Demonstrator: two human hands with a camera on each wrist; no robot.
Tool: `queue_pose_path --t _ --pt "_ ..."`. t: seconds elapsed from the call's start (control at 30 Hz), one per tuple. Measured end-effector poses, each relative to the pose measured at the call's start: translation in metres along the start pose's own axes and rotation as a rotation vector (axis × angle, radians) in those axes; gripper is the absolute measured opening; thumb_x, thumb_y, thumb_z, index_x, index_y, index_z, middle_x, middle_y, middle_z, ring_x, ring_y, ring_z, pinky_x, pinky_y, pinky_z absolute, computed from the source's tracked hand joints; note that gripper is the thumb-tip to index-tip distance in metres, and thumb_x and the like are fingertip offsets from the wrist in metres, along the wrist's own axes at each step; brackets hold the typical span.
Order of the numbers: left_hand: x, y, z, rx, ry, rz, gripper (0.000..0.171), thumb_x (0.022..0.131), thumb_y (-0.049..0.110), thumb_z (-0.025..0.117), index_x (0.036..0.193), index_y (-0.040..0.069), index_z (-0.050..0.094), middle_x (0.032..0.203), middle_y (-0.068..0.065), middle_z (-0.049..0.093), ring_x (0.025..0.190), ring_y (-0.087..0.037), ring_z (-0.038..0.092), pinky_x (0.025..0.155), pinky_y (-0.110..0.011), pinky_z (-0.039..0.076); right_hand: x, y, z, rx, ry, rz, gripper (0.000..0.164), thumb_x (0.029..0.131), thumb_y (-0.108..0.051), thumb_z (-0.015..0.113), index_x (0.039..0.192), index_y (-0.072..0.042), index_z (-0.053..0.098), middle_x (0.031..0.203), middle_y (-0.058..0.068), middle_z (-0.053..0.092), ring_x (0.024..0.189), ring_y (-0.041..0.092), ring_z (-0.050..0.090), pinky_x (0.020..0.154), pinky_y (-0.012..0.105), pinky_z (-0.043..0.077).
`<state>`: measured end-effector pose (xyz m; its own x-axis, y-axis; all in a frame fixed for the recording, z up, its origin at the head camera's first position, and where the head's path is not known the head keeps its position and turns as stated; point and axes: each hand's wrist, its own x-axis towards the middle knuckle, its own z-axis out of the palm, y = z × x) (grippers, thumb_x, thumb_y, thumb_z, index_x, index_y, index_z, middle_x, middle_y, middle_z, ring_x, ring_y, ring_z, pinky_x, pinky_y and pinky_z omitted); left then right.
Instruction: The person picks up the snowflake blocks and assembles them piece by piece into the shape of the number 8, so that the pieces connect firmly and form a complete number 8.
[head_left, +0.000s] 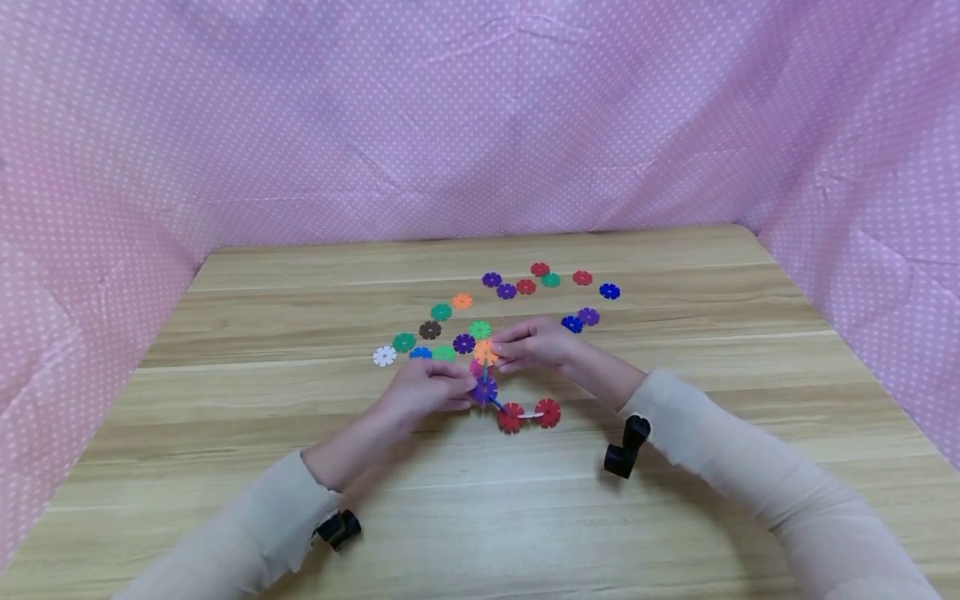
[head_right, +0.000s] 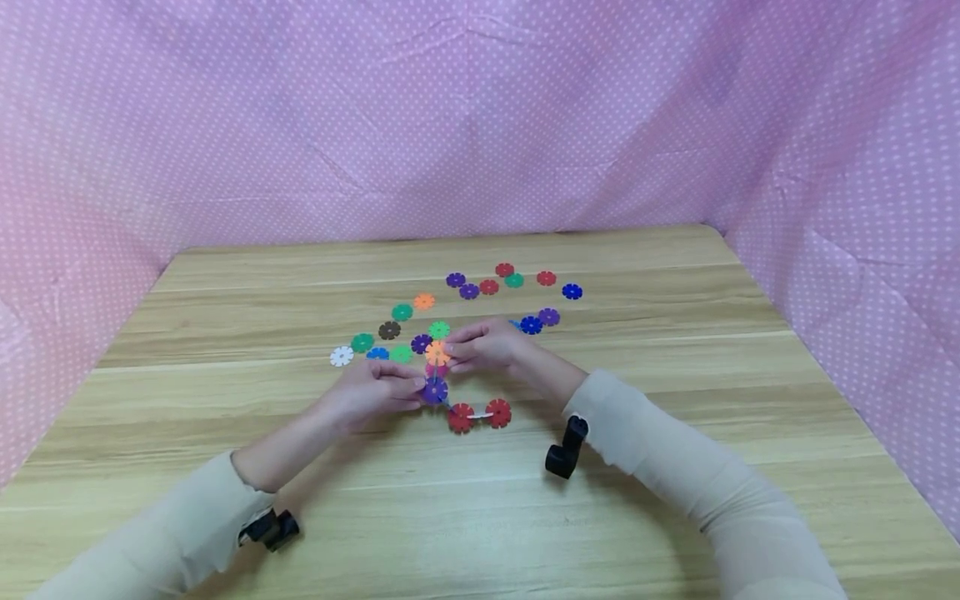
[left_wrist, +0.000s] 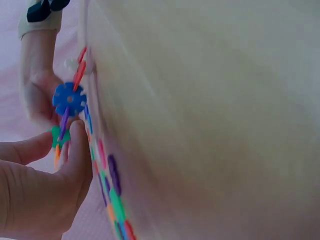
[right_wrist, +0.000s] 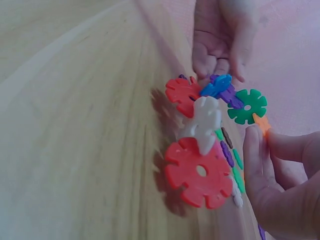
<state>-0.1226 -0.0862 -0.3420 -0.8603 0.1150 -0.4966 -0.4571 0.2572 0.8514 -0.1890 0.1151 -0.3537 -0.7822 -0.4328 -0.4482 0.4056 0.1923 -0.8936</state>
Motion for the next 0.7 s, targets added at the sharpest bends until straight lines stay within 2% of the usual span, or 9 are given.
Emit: queue_pose_path --t 0.17,0.27,0.33,0.53,0.7 --pt "0.002 0.009 -0.011 0.032 0.03 0.072 0.027 0.09 0.009 0.065 0.115 -0.002 0.064 0.111 -0.021 0.07 0.091 -0.022 0.073 0.086 -0.032 0.059 0.002 0.001 0.006 -0.038 0.003 0.001 0.035 0.089 0.0 0.062 0.124 0.004 0.06 0.109 0.015 0.071 0.079 0.013 0.071 0.086 0.031 0.059" --pt "0.004 0.011 -0.015 0.022 0.03 0.079 0.028 0.091 0.007 0.063 0.116 -0.004 0.062 0.112 -0.022 0.069 0.092 -0.023 0.072 0.088 -0.033 0.058 0.004 0.001 0.011 -0.053 -0.003 0.007 0.033 0.089 0.0 0.063 0.122 0.003 0.062 0.117 0.019 0.067 0.078 0.013 0.071 0.085 0.031 0.059" --pt "0.006 0.011 -0.017 0.021 0.031 0.073 0.027 0.092 0.007 0.063 0.117 -0.005 0.062 0.113 -0.022 0.068 0.088 -0.02 0.072 0.089 -0.033 0.058 0.005 0.001 0.014 -0.062 -0.016 0.001 0.033 0.089 0.0 0.063 0.122 0.004 0.062 0.115 0.019 0.069 0.077 0.013 0.071 0.084 0.031 0.059" --pt "0.01 0.008 -0.017 0.019 0.028 0.067 0.028 0.092 0.006 0.062 0.117 -0.005 0.062 0.116 -0.022 0.067 0.083 -0.014 0.071 0.087 -0.031 0.059 0.006 0.0 0.022 -0.053 -0.043 -0.012 0.031 0.088 0.0 0.066 0.118 0.007 0.063 0.093 0.009 0.074 0.074 0.013 0.072 0.081 0.032 0.06" --pt "0.01 0.006 -0.017 0.015 0.038 0.054 0.026 0.091 0.005 0.063 0.115 -0.004 0.063 0.116 -0.021 0.067 0.082 -0.013 0.071 0.085 -0.03 0.059 0.007 -0.001 0.028 -0.056 -0.046 -0.006 0.031 0.087 0.001 0.066 0.117 0.007 0.063 0.095 0.013 0.075 0.073 0.014 0.072 0.08 0.032 0.06"
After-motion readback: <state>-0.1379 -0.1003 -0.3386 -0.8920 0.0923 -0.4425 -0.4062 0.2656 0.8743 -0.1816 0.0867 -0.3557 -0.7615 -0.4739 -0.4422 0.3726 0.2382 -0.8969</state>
